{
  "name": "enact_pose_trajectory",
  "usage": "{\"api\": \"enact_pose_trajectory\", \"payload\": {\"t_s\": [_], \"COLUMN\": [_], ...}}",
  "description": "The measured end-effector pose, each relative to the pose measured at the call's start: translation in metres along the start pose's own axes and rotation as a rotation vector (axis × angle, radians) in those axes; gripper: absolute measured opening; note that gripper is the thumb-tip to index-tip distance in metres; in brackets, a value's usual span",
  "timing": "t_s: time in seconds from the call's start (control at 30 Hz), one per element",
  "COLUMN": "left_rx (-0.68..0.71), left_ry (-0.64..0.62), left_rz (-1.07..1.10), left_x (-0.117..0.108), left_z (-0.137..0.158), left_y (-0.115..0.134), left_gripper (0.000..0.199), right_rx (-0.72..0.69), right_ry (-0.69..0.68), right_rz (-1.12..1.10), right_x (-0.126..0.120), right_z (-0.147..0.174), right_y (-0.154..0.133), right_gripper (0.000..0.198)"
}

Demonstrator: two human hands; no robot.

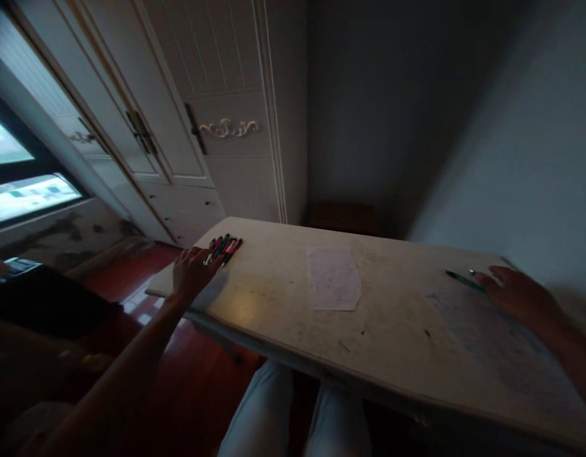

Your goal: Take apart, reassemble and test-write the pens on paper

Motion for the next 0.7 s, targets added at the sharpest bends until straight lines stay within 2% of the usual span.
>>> {"api": "enact_pose_trajectory", "payload": {"t_s": [0.07,0.13,0.2,0.33,0.43,0.57,0.7], "left_rx": [-0.018,-0.071,-0.161,-0.285,-0.329,-0.362,-0.32], "left_ry": [-0.044,-0.076,-0.132,-0.307,-0.314,-0.305,-0.316], "left_rz": [-0.016,-0.01,0.027,0.101,0.105,0.048,-0.004], "left_x": [0.0,0.002,0.007,0.024,0.025,0.02,0.013], "left_z": [0.001,0.001,0.0,0.001,0.002,0.002,0.002], "left_y": [-0.009,-0.019,-0.028,-0.041,-0.046,-0.053,-0.056], "left_gripper": [0.043,0.043,0.042,0.034,0.032,0.036,0.033], "right_rx": [0.043,0.003,-0.046,-0.291,-0.456,-0.58,-0.574], "right_ry": [-0.059,-0.027,-0.023,-0.093,-0.177,-0.318,-0.389], "right_rz": [-0.051,-0.11,-0.183,-0.401,-0.558,-0.759,-0.879], "right_x": [0.002,-0.005,-0.009,-0.008,0.001,0.019,0.041], "right_z": [0.006,0.016,0.027,0.044,0.051,0.056,0.055], "right_y": [-0.019,-0.06,-0.115,-0.239,-0.313,-0.38,-0.417], "right_gripper": [0.065,0.066,0.062,0.042,0.032,0.023,0.019]}}
Point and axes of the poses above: each hand's wrist, its own z-axis away from the middle knuckle, its own x-axis out of the palm, y = z × x, the point moved 7 cm from there along -z, towards the middle knuckle, and after that the axes turned 2 degrees about -x, right-handed, at the moved point
